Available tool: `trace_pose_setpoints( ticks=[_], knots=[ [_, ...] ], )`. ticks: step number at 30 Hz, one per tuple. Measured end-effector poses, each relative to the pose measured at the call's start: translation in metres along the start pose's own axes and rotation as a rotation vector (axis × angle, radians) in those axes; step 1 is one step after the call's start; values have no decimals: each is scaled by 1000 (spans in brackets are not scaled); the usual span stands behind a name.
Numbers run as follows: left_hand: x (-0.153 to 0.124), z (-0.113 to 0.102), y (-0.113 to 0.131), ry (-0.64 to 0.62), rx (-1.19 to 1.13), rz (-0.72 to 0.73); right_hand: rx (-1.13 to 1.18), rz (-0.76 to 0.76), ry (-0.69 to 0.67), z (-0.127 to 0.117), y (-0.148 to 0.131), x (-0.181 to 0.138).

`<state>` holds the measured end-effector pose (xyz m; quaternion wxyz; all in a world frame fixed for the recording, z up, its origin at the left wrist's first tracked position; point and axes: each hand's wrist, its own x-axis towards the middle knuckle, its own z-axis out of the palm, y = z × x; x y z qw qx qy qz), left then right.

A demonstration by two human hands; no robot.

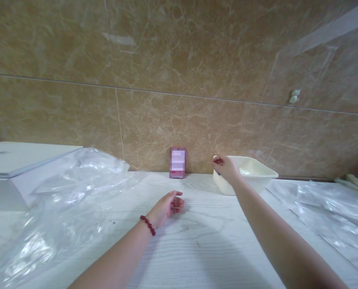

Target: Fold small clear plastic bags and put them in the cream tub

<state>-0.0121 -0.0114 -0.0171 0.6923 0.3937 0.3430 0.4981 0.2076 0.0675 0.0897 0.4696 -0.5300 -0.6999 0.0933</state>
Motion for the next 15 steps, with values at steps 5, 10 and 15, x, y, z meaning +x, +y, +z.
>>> trace_pose_setpoints(
  ticks=[5, 10, 15],
  knots=[
    [2, -2, -1, -6, -13, 1, 131, 41, -145, 50, -11, -53],
    [-1, 1, 2, 15, 6, 4, 168, 60, -185, 80, -6, -88],
    [-4, 3, 4, -14, 34, 9, 184, 89, -203, 87, 24, -89]
  ],
)
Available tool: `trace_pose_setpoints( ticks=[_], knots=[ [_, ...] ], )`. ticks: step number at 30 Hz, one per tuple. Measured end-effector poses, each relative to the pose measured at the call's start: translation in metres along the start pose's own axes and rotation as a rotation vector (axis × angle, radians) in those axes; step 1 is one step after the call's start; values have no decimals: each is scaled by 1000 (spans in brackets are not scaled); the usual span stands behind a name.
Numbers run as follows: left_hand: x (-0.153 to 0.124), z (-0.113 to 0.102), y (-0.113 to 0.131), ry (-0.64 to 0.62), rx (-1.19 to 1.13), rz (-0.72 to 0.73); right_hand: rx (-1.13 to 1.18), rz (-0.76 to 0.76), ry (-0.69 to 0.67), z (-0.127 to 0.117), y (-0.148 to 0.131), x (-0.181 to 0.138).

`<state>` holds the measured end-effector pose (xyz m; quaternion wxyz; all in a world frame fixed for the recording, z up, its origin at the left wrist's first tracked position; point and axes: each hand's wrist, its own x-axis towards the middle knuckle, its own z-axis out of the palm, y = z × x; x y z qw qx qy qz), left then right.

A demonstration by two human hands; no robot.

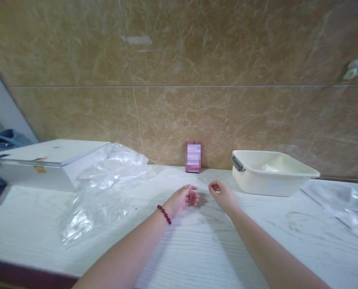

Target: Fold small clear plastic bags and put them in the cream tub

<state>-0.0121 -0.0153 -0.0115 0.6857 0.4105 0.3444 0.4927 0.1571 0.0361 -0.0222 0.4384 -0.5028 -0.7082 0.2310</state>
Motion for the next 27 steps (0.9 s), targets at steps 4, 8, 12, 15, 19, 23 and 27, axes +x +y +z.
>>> trace_pose_setpoints(
  ticks=[4, 8, 12, 15, 19, 23, 27],
  knots=[
    [0, -3, 1, 15, 30, 11, -2, 134, -27, 0, 11, 4],
    [1, -9, 3, 64, 83, 56, 12, 131, -65, 2, 7, 0],
    [2, -15, 6, 145, 251, 108, 10, 146, -71, 1, 2, -3],
    [2, -24, 14, 303, 741, 194, -4, 152, -56, -1, 2, -4],
    [-1, -56, 34, 511, 1189, 236, -7, 128, -26, -2, 3, -4],
    [-8, -97, 51, 743, 1357, 160, -24, 110, 16, -2, 2, -5],
    [-9, -118, 52, 854, 1478, 63, -16, 95, 20, -3, 1, -7]
  ],
)
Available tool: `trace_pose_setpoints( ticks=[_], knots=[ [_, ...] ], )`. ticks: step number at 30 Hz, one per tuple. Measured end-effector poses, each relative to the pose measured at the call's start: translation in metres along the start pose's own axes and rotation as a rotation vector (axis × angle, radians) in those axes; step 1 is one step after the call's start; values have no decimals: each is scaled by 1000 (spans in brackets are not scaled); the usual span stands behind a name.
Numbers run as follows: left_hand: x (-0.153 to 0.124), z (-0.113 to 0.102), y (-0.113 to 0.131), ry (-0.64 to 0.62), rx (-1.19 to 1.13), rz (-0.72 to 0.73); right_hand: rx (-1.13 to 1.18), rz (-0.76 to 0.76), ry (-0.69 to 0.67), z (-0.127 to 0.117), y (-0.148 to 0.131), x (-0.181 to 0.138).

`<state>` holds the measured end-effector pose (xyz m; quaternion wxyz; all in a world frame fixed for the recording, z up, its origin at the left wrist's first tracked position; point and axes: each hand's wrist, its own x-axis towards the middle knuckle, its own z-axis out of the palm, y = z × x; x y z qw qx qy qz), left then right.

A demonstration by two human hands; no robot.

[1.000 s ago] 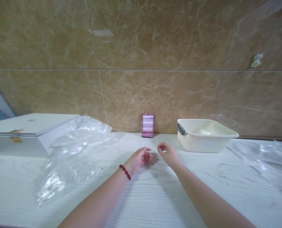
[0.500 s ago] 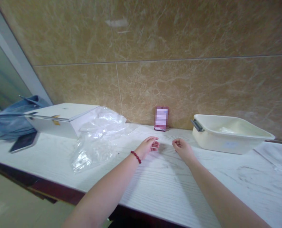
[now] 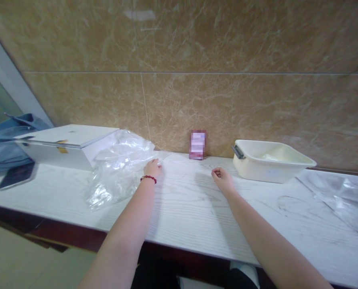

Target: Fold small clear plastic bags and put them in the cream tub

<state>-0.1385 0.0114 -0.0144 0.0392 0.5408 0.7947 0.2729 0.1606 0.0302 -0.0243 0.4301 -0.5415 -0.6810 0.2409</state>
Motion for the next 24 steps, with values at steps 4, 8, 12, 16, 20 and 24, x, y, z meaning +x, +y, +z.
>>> trace_pose_setpoints(
  ticks=[4, 8, 12, 16, 20, 24],
  knots=[
    [2, 6, -1, 7, 103, -44, 22, -1, -1, 0, 2, 0],
    [5, 9, -1, 24, 157, -83, 41, 12, -16, 0, 4, 0],
    [8, 11, -3, 52, 183, -106, 50, -1, -9, 0, 3, 1],
    [8, 12, -3, 78, 190, -114, 33, 11, -12, 0, 3, 1],
    [8, 11, -1, 104, 165, -121, 27, -6, -6, 1, 5, 1],
    [5, 7, 2, 144, 87, -80, 34, -18, -21, 1, 4, 2]
  ],
)
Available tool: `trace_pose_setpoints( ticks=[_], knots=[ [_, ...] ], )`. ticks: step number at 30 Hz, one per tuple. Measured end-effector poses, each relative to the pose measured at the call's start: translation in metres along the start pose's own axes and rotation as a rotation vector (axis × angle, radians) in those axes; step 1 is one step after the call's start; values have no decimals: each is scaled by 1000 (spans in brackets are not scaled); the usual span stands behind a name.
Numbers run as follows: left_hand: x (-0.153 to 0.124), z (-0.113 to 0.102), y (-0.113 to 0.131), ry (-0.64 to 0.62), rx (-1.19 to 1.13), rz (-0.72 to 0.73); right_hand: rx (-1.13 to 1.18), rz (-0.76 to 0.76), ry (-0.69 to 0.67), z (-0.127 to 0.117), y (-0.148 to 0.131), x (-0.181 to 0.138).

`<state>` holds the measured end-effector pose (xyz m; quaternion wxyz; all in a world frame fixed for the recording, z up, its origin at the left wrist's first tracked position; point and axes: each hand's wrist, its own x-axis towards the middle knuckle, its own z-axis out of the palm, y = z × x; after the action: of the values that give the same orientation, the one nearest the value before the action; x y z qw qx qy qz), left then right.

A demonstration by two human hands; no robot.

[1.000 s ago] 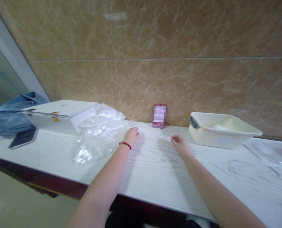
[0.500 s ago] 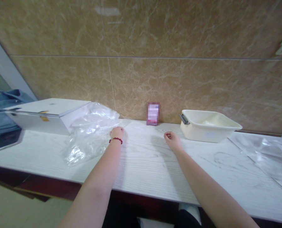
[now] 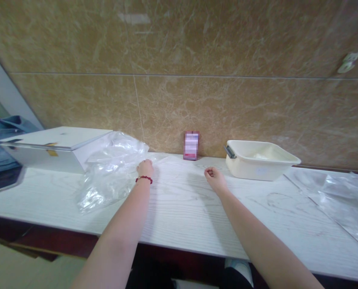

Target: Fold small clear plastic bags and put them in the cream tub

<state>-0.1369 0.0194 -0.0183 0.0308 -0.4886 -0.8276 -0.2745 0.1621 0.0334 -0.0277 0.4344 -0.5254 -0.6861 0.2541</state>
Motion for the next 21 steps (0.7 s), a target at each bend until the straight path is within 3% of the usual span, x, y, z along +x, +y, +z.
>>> trace_pose_setpoints(
  ticks=[5, 10, 12, 14, 17, 21],
  knots=[
    [-5, -10, 15, 8, -207, 125, 18, -75, -7, 2, -12, -5],
    [-33, -16, 56, -75, -493, 225, 55, -260, -127, 5, -37, -22],
    [-53, -17, 76, -251, -943, 163, 64, -353, -173, 7, -47, -30],
    [-72, -19, 92, -414, -1230, 106, 73, -398, -180, 8, -54, -37],
    [-92, -20, 106, -617, -1432, 63, 92, -386, -157, 9, -58, -41],
    [-95, -20, 108, -680, -1542, 69, 98, -346, -108, 9, -54, -36]
  ],
)
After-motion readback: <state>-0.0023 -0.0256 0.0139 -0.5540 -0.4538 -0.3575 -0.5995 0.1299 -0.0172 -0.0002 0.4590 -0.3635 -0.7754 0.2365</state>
